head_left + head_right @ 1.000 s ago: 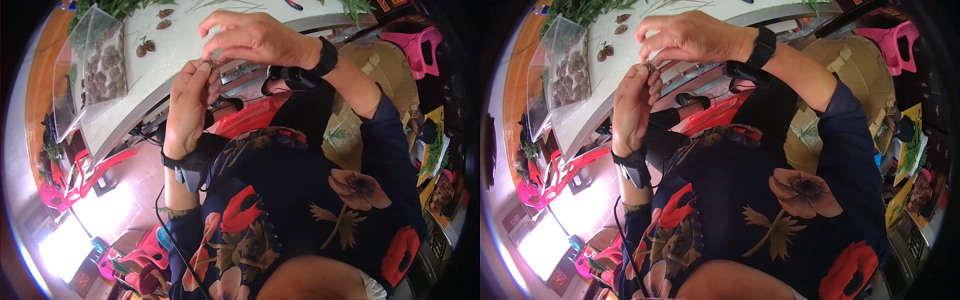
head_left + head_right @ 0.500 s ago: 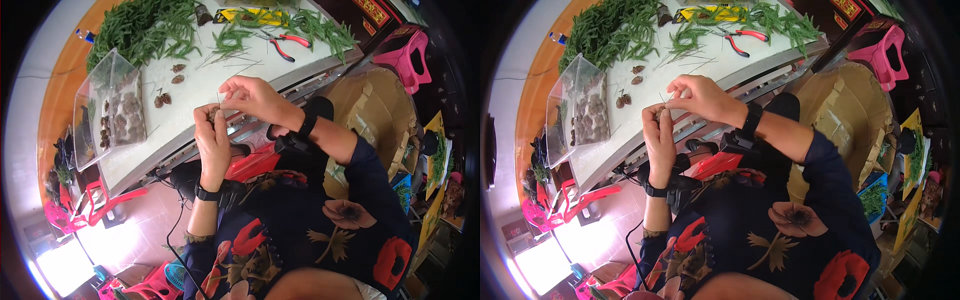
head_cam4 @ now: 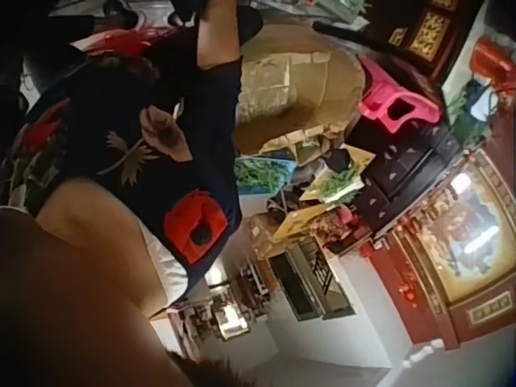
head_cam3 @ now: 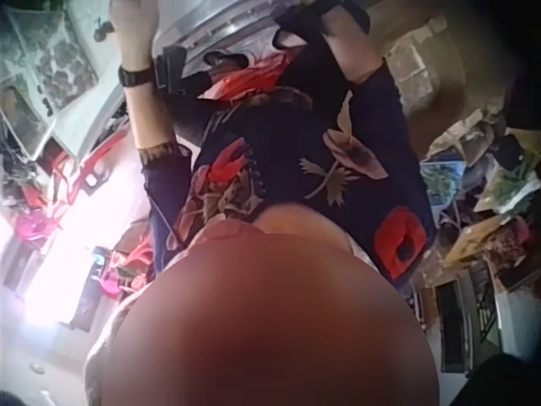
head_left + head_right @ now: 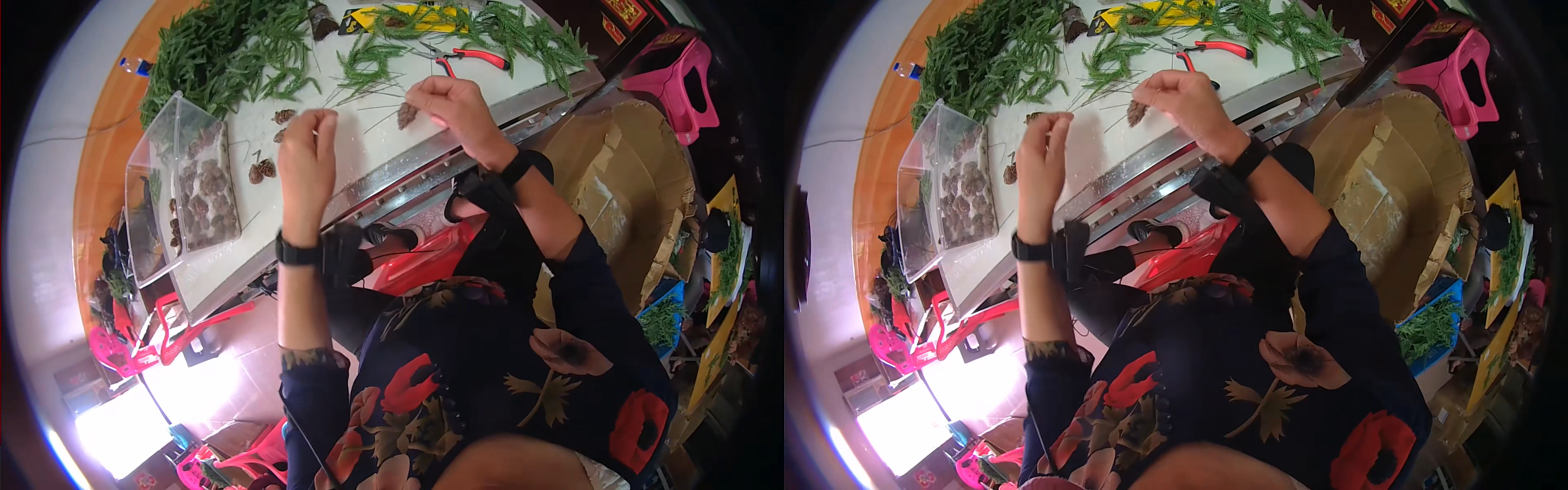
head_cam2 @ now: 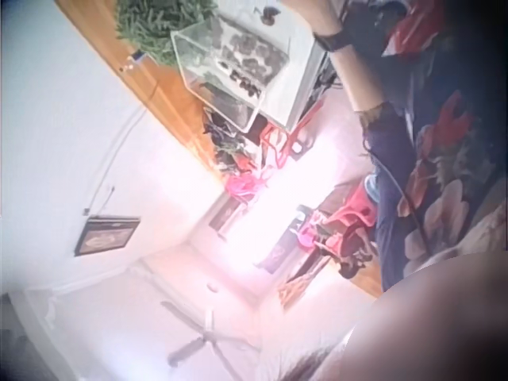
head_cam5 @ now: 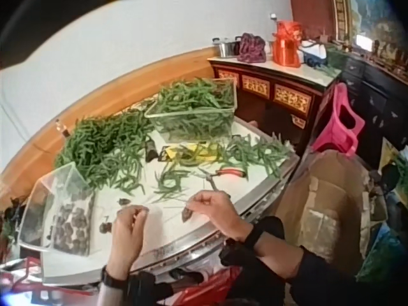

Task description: Assembling small decorative wreaths from greenery and pinecones using wire and pliers.

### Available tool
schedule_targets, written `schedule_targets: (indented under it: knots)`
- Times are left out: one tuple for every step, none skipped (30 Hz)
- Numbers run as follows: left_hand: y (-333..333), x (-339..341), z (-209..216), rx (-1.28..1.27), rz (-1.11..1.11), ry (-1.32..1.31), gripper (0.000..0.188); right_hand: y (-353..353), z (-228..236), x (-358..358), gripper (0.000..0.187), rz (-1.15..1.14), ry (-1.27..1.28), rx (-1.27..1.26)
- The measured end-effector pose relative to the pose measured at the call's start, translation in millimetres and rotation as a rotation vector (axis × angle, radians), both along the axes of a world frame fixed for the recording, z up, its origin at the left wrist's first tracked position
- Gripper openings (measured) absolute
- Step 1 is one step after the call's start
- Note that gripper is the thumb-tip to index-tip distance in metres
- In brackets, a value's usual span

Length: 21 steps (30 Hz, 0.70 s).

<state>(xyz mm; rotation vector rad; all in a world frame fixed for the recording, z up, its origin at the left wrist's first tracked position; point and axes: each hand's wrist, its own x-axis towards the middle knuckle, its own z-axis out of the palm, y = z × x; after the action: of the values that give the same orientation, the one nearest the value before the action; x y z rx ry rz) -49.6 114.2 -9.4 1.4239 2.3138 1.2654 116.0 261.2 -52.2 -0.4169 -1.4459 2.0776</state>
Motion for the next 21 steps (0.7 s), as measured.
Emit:
schedule_targets:
  knots:
    - [14.5, -11.3, -0.5, -0.018, -0.020, 0.180, 0.013, 7.4, -1.9, 1.2, 0.015, -0.067, 0.016, 0.084]
    - [30.8, -18.7, -2.6, -0.035, -0.042, 0.360, 0.013, 12.4, -7.8, 2.7, 0.015, -0.078, 0.017, 0.082]
    - [46.1, -23.0, -2.1, -0.035, -0.048, 0.368, 0.013, 15.6, -14.6, 2.4, 0.015, -0.089, 0.012, 0.087]
    - [61.6, -26.4, -2.2, -0.048, -0.107, 0.455, 0.013, 18.4, -21.5, 2.3, 0.015, -0.101, 0.005, 0.091]
    - [68.7, -32.5, -2.3, -0.068, -0.151, 0.542, 0.014, 17.9, -24.3, -1.8, 0.015, -0.098, 0.001, 0.092]
    - [77.8, -37.9, -5.4, -0.071, -0.149, 0.547, 0.014, 18.7, -23.9, -3.5, 0.015, -0.096, 0.006, 0.089]
    - [85.4, -43.9, -7.9, -0.077, -0.187, 0.656, 0.015, 17.3, -22.2, -6.4, 0.013, -0.079, 0.016, 0.073]
    - [95.7, -46.4, -10.5, -0.077, -0.237, 0.762, 0.017, 17.6, -21.7, -5.6, 0.011, -0.076, 0.022, 0.057]
    - [101.6, -49.2, -12.5, -0.077, -0.284, 0.869, 0.020, 17.9, -21.2, -4.4, 0.010, -0.069, 0.029, 0.041]
    - [103.1, -53.6, -13.1, -0.076, -0.288, 0.874, 0.020, 18.2, -21.0, -2.9, 0.010, -0.074, 0.033, 0.041]
    - [101.8, -59.6, -11.8, -0.033, -0.285, 0.844, 0.018, 17.6, -20.2, -2.2, 0.010, -0.071, 0.031, 0.040]
    - [98.5, -65.8, -9.6, 0.011, -0.278, 0.816, 0.017, 16.2, -18.9, -2.3, 0.010, -0.064, 0.030, 0.040]
    - [97.3, -69.6, -5.7, 0.056, -0.273, 0.790, 0.015, 15.8, -18.6, -4.2, 0.009, -0.060, 0.031, 0.042]
    - [94.3, -72.0, -2.6, 0.058, -0.267, 0.802, 0.015, 15.3, -18.7, -5.1, 0.009, -0.056, 0.042, 0.047]
    - [89.7, -72.0, 2.2, 0.073, -0.203, 0.462, 0.015, 15.7, -19.4, -3.6, 0.009, -0.074, 0.023, 0.049]
    - [83.5, -71.8, 6.8, 0.091, -0.136, 0.122, 0.015, 16.2, -20.2, -1.8, 0.009, -0.090, 0.004, 0.051]
    - [76.7, -71.9, 11.3, 0.111, -0.067, -0.217, 0.015, 16.8, -20.2, -1.0, 0.009, -0.104, -0.015, 0.054]
    - [68.2, -71.9, 13.8, 0.118, -0.055, -0.204, 0.015, 16.9, -20.0, -0.9, 0.009, -0.092, -0.002, 0.060]
    - [58.8, -71.8, 13.4, 0.211, -0.062, -0.445, 0.015, 17.2, -20.1, -0.4, 0.010, -0.098, 0.001, 0.046]
    - [48.7, -69.9, 12.4, 0.302, -0.070, -0.692, 0.016, 15.5, -20.0, 1.6, 0.010, -0.104, -0.004, 0.030]
    - [41.5, -69.8, 12.2, 0.395, -0.080, -0.941, 0.017, 13.8, -19.7, 1.9, 0.010, -0.112, -0.010, 0.014]
